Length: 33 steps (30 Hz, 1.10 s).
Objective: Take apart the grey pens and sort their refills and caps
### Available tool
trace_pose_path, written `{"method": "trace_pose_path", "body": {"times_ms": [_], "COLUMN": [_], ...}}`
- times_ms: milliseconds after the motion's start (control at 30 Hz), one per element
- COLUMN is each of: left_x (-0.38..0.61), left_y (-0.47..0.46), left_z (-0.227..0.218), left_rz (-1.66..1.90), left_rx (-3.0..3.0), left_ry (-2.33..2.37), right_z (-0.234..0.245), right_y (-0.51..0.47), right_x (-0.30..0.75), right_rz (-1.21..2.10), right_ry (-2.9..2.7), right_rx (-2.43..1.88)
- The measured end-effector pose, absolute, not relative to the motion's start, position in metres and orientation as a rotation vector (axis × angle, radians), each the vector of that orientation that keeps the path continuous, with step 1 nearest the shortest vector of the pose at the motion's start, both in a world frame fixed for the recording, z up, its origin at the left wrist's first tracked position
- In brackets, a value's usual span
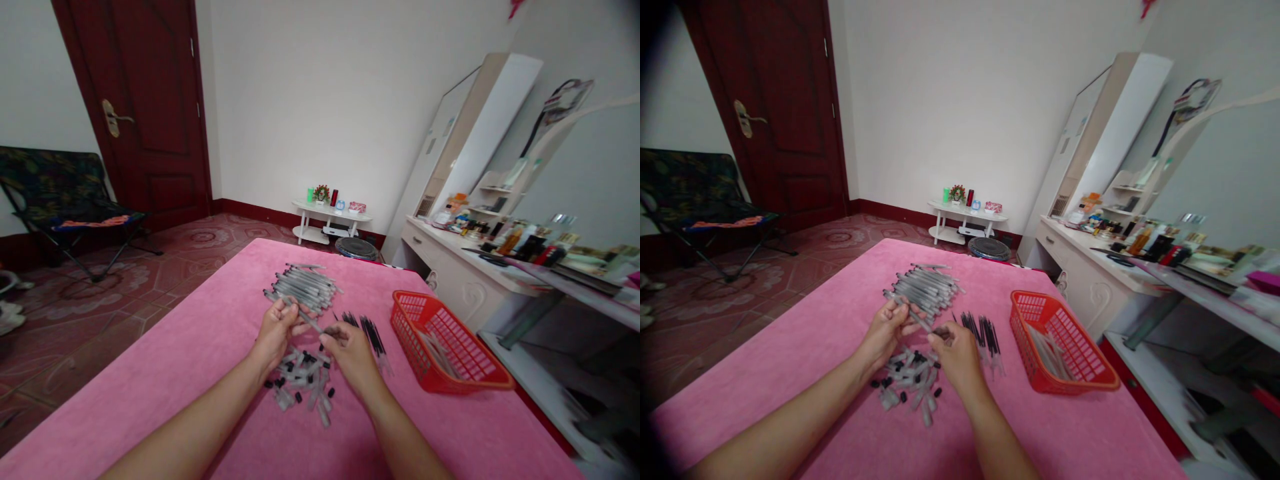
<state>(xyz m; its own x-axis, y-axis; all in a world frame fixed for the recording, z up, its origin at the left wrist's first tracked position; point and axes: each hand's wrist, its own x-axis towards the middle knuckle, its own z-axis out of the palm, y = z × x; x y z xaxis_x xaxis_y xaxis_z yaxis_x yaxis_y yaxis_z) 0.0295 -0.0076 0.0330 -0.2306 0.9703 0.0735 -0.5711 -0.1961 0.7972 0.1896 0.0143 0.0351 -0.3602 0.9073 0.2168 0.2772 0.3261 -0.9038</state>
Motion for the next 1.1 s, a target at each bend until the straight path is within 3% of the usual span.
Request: {"method": "trace_pose_path", "body": {"times_ms": [267,433,667,900,1100], "left_x": [0.029,0.032,0.025,0.017,0.027], "left_y": [-0.008,-0.008,-0.002,0.001,-0.005], "left_z": [0.030,0.026,0.024,0.022,0.026], "left_rz": [1.680,1.683,1.777,1.792,1.694], "left_rx": [0.749,0.767,0.696,0.628,0.732], "left_ry": [0.799,0.809,0.860,0.895,0.887], "right_z": [0.038,0.043,0.050,0.033,0.036], "right_y": [0.012,0.011,0.007,0.004,0.009], "right_x": [0.189,0.193,0.196,0.191,0.190], "right_rz": [1.214,1.004,0.470,0.976,0.952], "right_ry": [-1.835,-1.921,-2.058,-2.152,-2.046], "right_rx": [-1.101,-1.199,-1.458,-1.257,-1.140]}}
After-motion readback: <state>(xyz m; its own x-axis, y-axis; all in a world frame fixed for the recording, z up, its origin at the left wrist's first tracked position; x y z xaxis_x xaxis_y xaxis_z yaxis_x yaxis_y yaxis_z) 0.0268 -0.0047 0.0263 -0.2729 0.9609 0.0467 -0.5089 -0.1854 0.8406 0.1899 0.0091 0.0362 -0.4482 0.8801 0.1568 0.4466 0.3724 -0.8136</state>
